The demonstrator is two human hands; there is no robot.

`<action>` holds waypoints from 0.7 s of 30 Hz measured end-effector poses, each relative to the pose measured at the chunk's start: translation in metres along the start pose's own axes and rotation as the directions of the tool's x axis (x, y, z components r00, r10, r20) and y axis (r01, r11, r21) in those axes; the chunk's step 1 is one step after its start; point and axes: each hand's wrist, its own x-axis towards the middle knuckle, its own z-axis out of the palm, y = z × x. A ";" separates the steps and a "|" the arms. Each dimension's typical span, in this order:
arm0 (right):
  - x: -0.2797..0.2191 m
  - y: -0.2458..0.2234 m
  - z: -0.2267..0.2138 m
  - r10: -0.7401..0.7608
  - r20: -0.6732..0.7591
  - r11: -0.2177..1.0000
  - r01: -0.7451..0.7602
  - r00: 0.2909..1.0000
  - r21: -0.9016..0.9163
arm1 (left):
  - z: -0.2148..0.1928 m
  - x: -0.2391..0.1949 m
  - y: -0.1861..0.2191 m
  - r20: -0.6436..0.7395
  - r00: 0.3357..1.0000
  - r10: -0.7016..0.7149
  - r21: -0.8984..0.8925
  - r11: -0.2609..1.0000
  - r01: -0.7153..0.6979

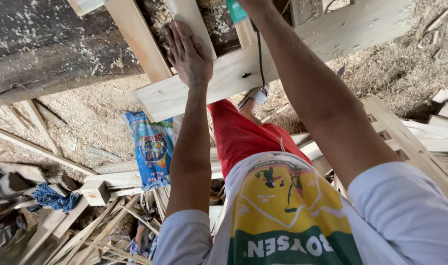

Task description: The person uses a green electric sander to smooth the surface of a wooden pallet. They move the sander back and forth across the slats, generating sawdust. The person briefly pauses to pick up a piece of wood from the floor and then resumes sanding the pallet.

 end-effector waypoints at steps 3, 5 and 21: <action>0.004 -0.019 -0.022 0.022 0.140 1.000 -0.019 0.990 -0.024 | -0.001 -0.004 -0.004 -0.037 0.999 0.017 -0.019 1.000 -0.018; -0.006 -0.049 -0.049 -0.021 0.143 0.961 -0.019 0.989 0.277 | 0.001 -0.006 -0.006 -0.040 0.999 0.002 -0.038 0.999 -0.004; -0.136 -0.167 -0.095 0.378 0.218 0.764 -0.436 0.900 0.474 | 0.002 0.000 -0.002 0.045 0.998 -0.032 0.018 0.999 0.031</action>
